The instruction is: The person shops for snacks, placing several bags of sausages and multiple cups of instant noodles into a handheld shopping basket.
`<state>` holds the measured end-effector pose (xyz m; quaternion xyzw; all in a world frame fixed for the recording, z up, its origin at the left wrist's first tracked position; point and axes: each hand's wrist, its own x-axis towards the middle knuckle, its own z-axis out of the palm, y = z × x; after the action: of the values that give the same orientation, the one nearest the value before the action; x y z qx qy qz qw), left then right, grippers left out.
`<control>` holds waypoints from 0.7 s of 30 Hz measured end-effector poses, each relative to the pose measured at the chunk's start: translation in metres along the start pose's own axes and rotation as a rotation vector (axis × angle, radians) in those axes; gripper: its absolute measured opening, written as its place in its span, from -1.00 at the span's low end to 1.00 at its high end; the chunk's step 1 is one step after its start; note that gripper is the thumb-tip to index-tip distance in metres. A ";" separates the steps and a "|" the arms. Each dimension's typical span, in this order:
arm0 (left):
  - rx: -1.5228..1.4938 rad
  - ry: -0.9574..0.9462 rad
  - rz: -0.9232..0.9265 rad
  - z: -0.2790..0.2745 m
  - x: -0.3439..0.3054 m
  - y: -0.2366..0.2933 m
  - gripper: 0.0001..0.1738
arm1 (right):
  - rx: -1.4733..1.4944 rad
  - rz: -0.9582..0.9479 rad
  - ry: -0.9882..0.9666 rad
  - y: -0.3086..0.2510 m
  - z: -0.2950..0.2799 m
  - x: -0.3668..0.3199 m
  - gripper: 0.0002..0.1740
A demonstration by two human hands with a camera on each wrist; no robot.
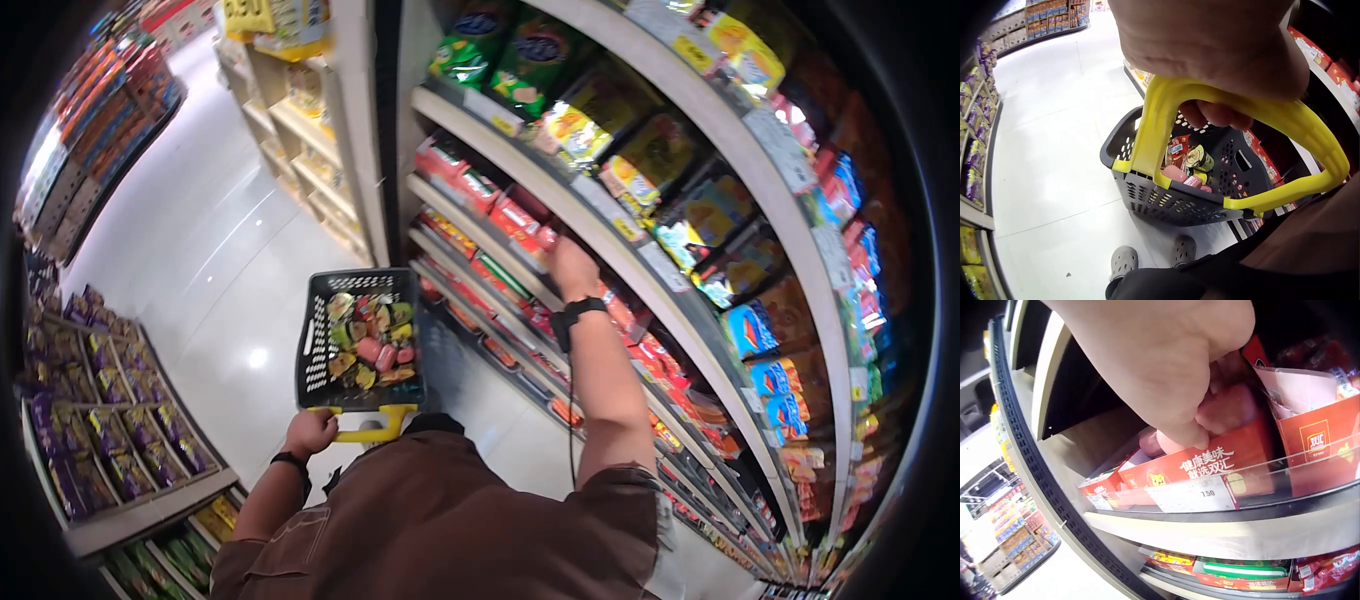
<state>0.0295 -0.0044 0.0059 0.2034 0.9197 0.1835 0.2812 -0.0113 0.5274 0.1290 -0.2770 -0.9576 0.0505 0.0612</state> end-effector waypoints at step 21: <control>-0.036 -0.016 0.026 -0.002 0.003 -0.003 -0.64 | 0.196 -0.341 0.251 -0.056 -0.045 -0.038 -0.46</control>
<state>0.0256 -0.0062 0.0049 0.2116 0.9113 0.2019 0.2899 -0.0025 0.4629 0.1773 -0.1080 -0.9659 0.0975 0.2141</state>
